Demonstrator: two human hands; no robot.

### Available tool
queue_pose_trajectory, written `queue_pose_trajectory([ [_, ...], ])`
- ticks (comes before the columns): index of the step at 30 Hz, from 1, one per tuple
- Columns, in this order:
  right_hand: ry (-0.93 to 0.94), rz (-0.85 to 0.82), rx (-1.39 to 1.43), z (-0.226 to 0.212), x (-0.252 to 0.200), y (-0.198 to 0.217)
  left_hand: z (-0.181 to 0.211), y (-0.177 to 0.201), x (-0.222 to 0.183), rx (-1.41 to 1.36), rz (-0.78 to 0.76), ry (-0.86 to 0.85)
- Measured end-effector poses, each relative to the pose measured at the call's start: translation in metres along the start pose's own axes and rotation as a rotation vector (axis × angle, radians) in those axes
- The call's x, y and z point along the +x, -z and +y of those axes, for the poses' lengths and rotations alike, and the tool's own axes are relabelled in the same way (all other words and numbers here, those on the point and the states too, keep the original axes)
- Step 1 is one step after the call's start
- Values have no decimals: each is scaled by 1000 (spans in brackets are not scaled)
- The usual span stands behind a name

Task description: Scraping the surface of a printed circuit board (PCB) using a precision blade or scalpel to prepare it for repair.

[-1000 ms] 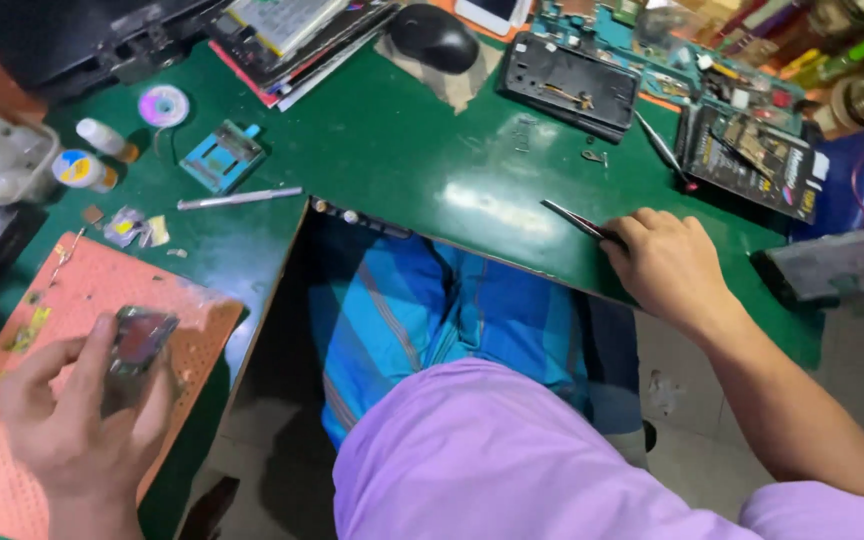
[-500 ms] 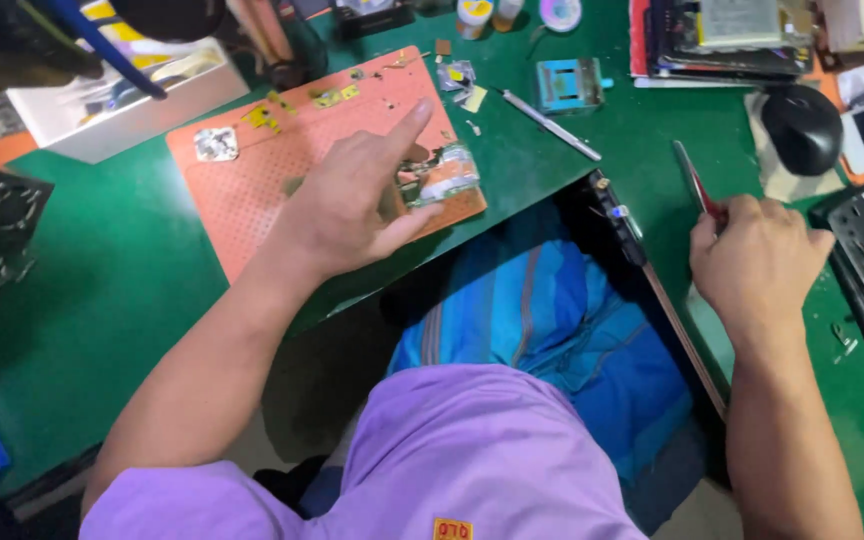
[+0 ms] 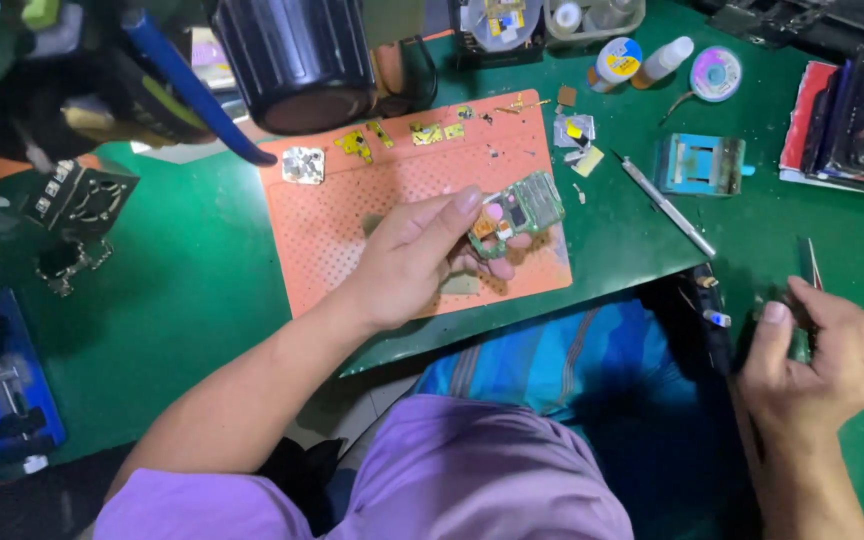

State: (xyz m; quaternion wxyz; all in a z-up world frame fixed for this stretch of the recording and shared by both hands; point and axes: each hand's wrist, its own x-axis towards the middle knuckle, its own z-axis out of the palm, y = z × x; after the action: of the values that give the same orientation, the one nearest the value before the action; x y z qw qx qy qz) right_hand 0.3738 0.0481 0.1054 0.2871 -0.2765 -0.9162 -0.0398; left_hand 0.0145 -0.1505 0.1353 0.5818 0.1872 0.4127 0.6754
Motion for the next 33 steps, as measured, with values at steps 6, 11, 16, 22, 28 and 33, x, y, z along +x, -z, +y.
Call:
queue_pose_trajectory([
  [6,53,2,138,-2,9,5,3,2,0,41,-117,-26],
  [11,37,-6,168,-1,3,6,8,-2,-4,229,-84,-27],
  [16,-17,-24,181,-9,2,5,10,0,-4,306,-112,-65],
  [22,-125,-31,232,-15,-2,5,6,4,-4,249,-86,-14],
  [28,-39,-8,167,-16,-1,3,4,4,-6,152,-122,70],
  [33,-32,37,130,-16,-5,-2,14,-4,-15,368,-217,-65],
])
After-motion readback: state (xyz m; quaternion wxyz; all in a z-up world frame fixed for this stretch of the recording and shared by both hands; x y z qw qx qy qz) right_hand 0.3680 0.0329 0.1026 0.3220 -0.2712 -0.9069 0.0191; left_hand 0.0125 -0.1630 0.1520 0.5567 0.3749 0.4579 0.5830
